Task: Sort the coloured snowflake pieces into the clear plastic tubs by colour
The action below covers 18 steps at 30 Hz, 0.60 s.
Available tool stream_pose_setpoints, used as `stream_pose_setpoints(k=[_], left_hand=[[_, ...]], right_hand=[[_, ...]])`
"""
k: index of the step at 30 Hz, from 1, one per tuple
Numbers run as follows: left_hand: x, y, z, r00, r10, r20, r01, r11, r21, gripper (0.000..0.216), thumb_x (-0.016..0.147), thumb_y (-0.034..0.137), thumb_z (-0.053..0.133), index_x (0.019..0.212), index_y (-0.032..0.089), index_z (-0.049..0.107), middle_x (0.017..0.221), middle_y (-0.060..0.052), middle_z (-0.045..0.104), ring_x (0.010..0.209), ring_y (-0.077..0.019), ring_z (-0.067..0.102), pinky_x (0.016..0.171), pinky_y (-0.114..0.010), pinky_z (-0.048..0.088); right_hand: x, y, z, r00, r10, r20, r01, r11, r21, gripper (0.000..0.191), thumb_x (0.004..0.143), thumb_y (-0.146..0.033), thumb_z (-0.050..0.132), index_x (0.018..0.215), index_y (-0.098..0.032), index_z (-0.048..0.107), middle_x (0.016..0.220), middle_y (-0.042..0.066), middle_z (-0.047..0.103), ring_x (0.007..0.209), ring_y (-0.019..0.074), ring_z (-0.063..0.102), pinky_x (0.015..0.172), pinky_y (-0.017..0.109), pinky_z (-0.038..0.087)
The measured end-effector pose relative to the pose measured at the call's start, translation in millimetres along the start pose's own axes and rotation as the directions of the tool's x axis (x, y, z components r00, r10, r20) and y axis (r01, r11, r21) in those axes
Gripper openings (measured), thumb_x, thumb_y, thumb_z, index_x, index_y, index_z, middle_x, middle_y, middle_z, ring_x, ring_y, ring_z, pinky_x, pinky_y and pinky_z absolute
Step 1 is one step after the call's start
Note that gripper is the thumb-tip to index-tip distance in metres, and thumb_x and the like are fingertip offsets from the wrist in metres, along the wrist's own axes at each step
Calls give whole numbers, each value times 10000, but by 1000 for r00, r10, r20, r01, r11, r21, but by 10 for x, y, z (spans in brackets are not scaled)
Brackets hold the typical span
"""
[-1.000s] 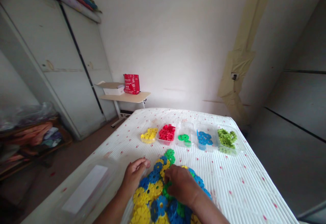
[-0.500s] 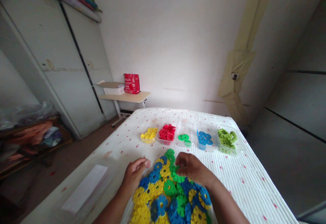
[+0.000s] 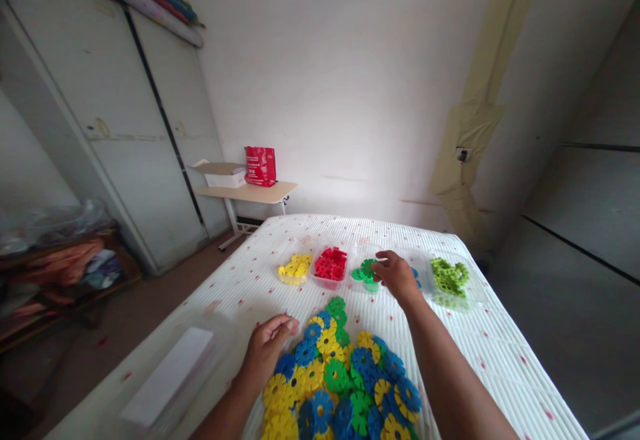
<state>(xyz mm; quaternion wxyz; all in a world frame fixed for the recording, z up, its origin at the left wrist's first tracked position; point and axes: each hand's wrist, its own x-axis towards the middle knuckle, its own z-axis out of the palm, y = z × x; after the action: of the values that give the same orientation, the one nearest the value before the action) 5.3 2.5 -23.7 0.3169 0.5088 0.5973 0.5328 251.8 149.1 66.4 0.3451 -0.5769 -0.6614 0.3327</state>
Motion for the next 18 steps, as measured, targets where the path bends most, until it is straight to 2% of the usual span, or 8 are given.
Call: stream_pose_setpoints(k=[2,4,8,12,15,18], left_hand=[[-1,6,1,1000,4,-1,-4,1000,-7,301,796,400,499,715,148,642,699,-39,653,721,-178,595,669,-238,438],[3,-7,3,1000,11,1,-11,1000,-13,302,802,399,492,714,150,638,702,-38,650,727,-179,595,678,-239,438],[12,-45,6,1000,3,6,-3,1000,-11,298,802,402,494,728,150,635,705,-37,648,728,-181,597,681,-242,439],[11,-25,4,1000,2,14,-2,1000,-1,299,802,402,493,726,153,641,703,-34,657,728,-182,605,684,-243,443],[6,16,-1,1000,-2,14,2,1000,-2,300,798,403,497,719,153,643,701,-32,664,723,-180,611,675,-241,445],[3,32,-5,1000,-12,10,12,1000,-6,295,783,408,517,717,152,649,696,-33,671,714,-180,614,661,-239,447]], right_hand=[[84,-38,25,999,8,-44,-10,999,-34,243,737,-181,506,971,-142,562,774,57,671,526,103,616,479,197,441],[82,-52,30,997,-2,-72,-4,997,-83,214,727,-159,506,927,-143,579,830,76,680,538,108,630,499,205,445],[-117,-9,-34,996,-74,-43,66,983,-169,120,721,-190,513,778,-161,615,685,33,674,545,129,639,567,227,446],[-362,103,-127,984,-164,67,175,955,-240,165,740,-227,458,756,-163,609,607,11,648,526,139,633,572,242,447],[-524,184,-179,971,-156,183,196,955,-225,145,721,-223,464,750,-169,595,606,5,633,517,138,617,551,242,445],[-699,235,-224,924,-144,354,211,965,-158,126,706,-195,462,733,-175,583,622,-3,613,537,131,605,532,230,436]])
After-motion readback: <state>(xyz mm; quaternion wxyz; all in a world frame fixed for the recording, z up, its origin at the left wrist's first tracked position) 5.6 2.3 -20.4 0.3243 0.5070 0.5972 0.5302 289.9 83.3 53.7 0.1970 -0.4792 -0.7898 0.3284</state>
